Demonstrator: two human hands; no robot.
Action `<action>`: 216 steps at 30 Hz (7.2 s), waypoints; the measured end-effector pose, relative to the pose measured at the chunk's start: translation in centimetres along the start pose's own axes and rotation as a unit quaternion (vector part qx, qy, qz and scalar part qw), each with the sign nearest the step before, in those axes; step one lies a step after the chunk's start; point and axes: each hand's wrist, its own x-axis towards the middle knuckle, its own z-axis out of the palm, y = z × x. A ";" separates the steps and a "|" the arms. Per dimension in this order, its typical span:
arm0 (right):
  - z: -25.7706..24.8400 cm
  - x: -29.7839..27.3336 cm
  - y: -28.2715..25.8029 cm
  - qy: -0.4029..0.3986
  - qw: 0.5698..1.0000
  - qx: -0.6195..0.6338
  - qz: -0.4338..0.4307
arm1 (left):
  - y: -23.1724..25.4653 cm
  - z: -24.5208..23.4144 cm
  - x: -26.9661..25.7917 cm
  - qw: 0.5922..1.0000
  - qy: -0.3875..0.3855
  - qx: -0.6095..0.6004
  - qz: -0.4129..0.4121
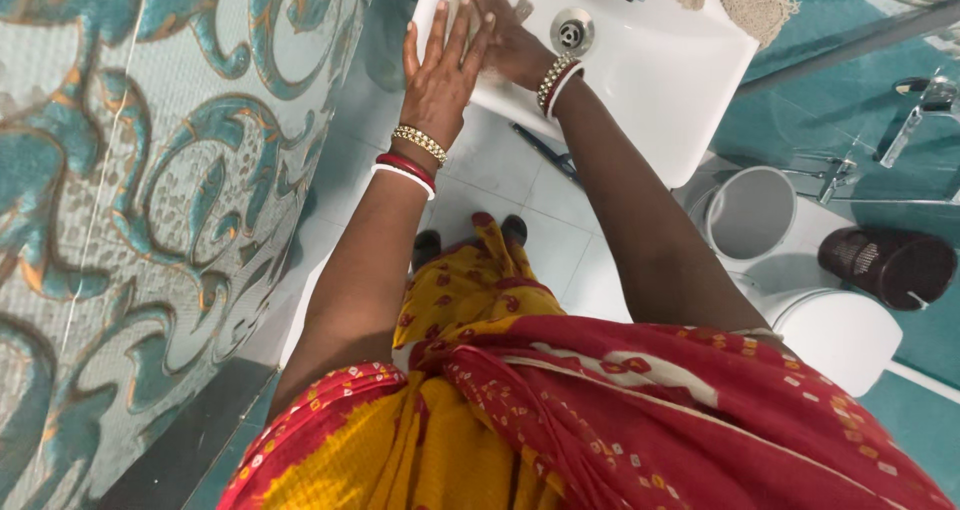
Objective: The person cleans a bathroom sink by applying liquid soap from a dispenser and scrubbing the basin and faucet with a cloth.
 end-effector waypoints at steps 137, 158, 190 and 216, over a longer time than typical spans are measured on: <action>1.4 2.8 -1.1 0.120 0.975 -0.185 0.031 | 0.4 1.6 0.2 0.997 0.058 0.034 -0.025; 0.8 1.5 -0.5 0.002 0.940 -0.302 0.158 | 0.0 1.2 0.0 0.997 0.070 0.038 -0.004; -11.8 -27.6 -9.8 -0.039 0.953 -0.232 0.191 | 2.0 -0.1 -0.2 0.998 0.056 0.041 -0.011; -10.4 -31.0 -9.6 0.078 0.929 -0.343 0.119 | 2.0 1.0 1.7 0.994 -0.039 0.079 -0.060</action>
